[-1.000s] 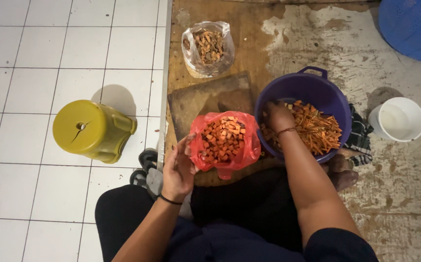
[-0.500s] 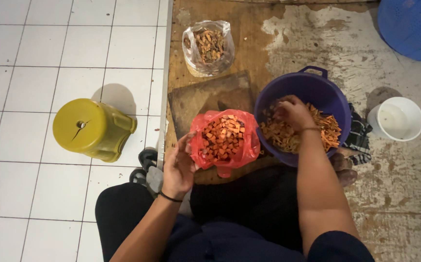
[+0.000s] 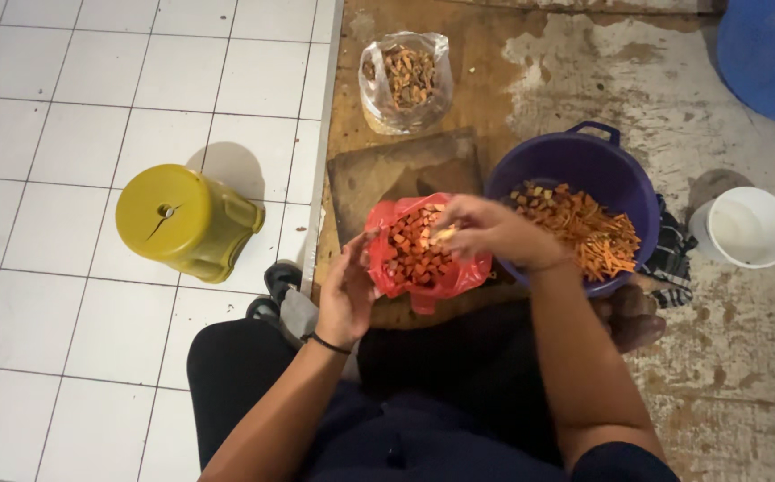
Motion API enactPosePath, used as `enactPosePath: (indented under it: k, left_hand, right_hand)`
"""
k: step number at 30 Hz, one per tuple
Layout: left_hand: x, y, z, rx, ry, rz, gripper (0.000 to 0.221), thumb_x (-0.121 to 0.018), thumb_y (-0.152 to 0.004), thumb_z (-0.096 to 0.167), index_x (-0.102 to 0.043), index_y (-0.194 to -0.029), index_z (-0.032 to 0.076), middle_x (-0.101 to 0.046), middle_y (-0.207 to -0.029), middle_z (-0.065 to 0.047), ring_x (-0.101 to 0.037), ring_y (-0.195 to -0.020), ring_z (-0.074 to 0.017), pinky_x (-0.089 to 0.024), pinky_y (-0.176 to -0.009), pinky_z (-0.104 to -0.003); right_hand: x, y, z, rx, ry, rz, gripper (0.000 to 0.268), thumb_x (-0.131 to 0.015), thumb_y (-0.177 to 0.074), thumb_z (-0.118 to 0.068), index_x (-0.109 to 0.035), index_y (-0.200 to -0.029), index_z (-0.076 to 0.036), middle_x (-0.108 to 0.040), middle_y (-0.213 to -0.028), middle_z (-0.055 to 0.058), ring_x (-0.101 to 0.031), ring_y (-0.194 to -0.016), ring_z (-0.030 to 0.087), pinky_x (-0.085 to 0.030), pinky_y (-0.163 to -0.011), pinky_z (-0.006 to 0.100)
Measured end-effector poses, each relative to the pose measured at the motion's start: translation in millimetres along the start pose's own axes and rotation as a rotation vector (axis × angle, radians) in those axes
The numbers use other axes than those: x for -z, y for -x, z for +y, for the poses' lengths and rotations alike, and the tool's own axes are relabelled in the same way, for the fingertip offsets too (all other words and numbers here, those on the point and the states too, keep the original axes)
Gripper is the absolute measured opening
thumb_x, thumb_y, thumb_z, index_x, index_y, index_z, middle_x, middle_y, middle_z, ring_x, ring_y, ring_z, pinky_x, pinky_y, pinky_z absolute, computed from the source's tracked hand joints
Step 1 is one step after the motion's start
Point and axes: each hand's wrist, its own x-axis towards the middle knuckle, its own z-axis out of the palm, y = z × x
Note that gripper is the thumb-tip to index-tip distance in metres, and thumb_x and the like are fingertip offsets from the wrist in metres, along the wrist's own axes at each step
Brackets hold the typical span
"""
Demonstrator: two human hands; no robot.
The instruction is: The person transfers chopped orange vegetables from a purple bowl into a red plastic bag by hand. The person repeatedly scoops handfuls from the bowl and places them into the bag, which gradually fills.
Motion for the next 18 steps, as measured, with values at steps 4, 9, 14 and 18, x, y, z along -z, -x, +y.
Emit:
enactPosePath:
  k: [4, 9, 14, 18]
  left_hand:
    - [-4, 1, 1, 0.034, -0.024, 0.072, 0.059, -0.047, -0.101, 0.046, -0.046, -0.147, 0.008, -0.054, -0.146, -0.007, -0.059, -0.125, -0.0223, -0.055, -0.097, -0.041]
    - [-5, 2, 9, 0.027, -0.023, 0.039, 0.061, -0.049, -0.103, 0.047, -0.047, -0.149, 0.006, -0.054, -0.148, -0.01, -0.058, -0.125, -0.0241, -0.053, -0.095, -0.041]
    - [-8, -2, 10, 0.031, -0.012, 0.037, 0.061, -0.049, -0.102, 0.048, -0.048, -0.146, 0.006, -0.052, -0.148, -0.009, -0.058, -0.128, -0.0234, -0.054, -0.098, -0.042]
    - [-5, -4, 10, 0.058, 0.006, 0.084, 0.058, -0.047, -0.102, 0.047, -0.049, -0.143, 0.006, -0.051, -0.149, -0.008, -0.057, -0.13, -0.0234, -0.055, -0.098, -0.043]
  right_hand:
    - [-26, -9, -4, 0.386, 0.596, 0.073, 0.029, -0.073, -0.092, -0.012, -0.068, -0.118, 0.0, -0.071, -0.107, 0.012, -0.069, -0.096, 0.017, -0.055, -0.079, 0.032]
    - [65, 1, 37, -0.027, 0.332, 0.583, 0.027, -0.066, -0.091, -0.015, -0.073, -0.116, -0.004, -0.077, -0.101, 0.014, -0.071, -0.08, 0.022, -0.059, -0.07, 0.035]
    - [143, -2, 147, -0.246, 0.819, 0.83, 0.027, -0.073, -0.085, -0.022, -0.079, -0.11, -0.012, -0.078, -0.103, 0.018, -0.074, -0.096, 0.031, -0.058, -0.086, 0.043]
    - [147, -22, 217, -0.394, 1.052, 0.745, 0.036, -0.068, -0.084, -0.023, -0.077, -0.118, -0.02, -0.073, -0.112, 0.019, -0.069, -0.102, 0.041, -0.056, -0.086, 0.053]
